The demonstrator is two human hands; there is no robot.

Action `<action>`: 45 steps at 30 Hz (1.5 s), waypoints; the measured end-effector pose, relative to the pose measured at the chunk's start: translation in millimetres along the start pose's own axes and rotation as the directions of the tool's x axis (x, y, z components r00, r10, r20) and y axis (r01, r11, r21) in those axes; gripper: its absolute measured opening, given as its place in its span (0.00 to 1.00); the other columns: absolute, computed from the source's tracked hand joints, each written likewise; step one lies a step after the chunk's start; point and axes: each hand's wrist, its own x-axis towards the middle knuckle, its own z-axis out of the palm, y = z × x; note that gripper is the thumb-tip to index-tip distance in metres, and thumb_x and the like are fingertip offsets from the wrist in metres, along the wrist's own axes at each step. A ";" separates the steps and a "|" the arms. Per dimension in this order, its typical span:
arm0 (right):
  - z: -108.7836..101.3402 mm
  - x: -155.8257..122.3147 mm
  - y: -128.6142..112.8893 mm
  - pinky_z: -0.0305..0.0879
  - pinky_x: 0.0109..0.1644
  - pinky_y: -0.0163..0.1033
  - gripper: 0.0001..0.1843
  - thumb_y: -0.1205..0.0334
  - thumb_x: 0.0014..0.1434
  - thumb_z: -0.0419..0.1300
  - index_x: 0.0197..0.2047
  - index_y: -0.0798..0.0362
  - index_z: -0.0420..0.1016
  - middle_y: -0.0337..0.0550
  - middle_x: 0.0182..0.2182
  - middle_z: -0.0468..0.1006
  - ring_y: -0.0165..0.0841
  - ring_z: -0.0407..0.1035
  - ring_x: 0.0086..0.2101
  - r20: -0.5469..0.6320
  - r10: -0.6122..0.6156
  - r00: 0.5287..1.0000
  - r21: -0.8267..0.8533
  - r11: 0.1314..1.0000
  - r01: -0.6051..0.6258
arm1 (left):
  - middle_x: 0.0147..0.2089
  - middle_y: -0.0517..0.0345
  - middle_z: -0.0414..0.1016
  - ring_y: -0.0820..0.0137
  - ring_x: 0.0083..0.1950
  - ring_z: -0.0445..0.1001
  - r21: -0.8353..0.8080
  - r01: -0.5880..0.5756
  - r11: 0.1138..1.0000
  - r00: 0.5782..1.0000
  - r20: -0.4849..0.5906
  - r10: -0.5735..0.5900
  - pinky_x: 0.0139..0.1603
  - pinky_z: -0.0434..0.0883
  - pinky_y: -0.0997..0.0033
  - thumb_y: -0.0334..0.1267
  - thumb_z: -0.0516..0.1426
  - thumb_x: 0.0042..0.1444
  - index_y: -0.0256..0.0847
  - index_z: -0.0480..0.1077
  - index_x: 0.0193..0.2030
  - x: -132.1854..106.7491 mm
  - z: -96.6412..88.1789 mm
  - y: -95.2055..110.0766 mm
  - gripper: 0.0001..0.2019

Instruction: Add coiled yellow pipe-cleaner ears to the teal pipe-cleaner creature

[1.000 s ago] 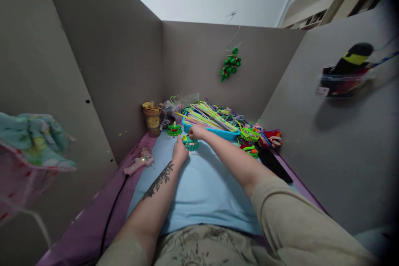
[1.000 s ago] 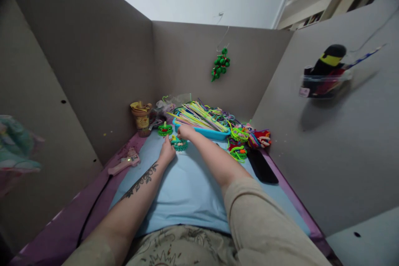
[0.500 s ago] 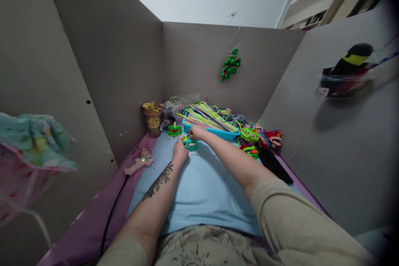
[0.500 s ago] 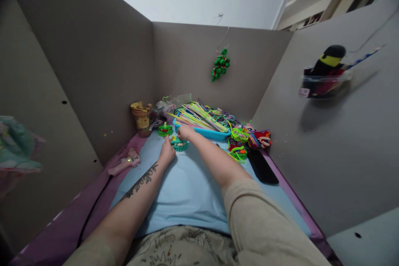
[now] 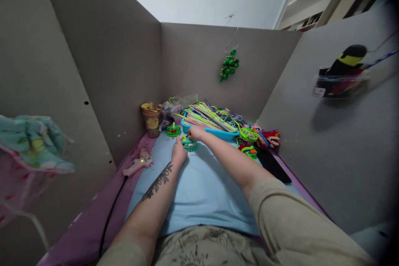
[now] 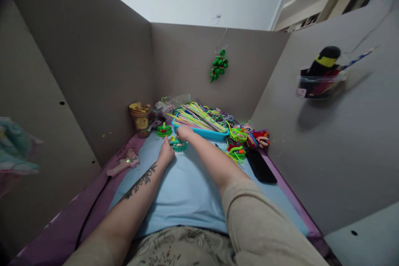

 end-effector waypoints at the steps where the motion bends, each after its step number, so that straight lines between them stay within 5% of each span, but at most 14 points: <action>1: 0.0 -0.3 -0.4 0.68 0.46 0.47 0.15 0.58 0.62 0.55 0.51 0.55 0.68 0.47 0.49 0.70 0.37 0.69 0.44 -0.001 0.002 1.000 0.004 1.000 -0.002 | 0.58 0.40 0.68 0.60 0.59 0.66 -0.001 0.000 1.000 1.000 0.000 0.000 0.56 0.65 0.62 0.20 0.52 0.47 0.35 0.51 0.64 0.0 0.0 0.0 0.35; 16: -28.8 -20.1 1.3 0.69 0.45 0.46 0.16 0.57 0.61 0.56 0.50 0.56 0.69 0.45 0.48 0.71 0.38 0.69 0.43 -0.023 -0.005 1.000 0.073 0.997 0.007 | 0.58 0.38 0.68 0.59 0.57 0.68 -0.007 0.010 1.000 1.000 -0.011 -0.010 0.55 0.65 0.63 0.20 0.53 0.45 0.32 0.52 0.63 1.9 -0.5 1.1 0.35; 34: -11.1 -10.4 -7.4 0.68 0.46 0.47 0.16 0.58 0.62 0.55 0.51 0.55 0.67 0.47 0.49 0.70 0.37 0.69 0.44 0.027 0.034 0.999 -0.050 0.998 -0.033 | 0.58 0.41 0.68 0.60 0.59 0.67 0.041 -0.005 0.999 1.000 -0.004 0.005 0.57 0.64 0.62 0.20 0.51 0.46 0.34 0.49 0.64 1.2 0.9 -1.7 0.36; 45: -8.0 -10.9 -12.3 0.68 0.47 0.47 0.14 0.59 0.62 0.54 0.50 0.54 0.68 0.47 0.49 0.70 0.36 0.69 0.44 -0.023 0.053 0.998 0.068 0.996 -0.052 | 0.58 0.41 0.68 0.60 0.59 0.66 0.033 0.010 0.999 1.000 0.003 -0.010 0.57 0.64 0.62 0.21 0.52 0.47 0.36 0.50 0.65 0.0 -1.5 1.4 0.35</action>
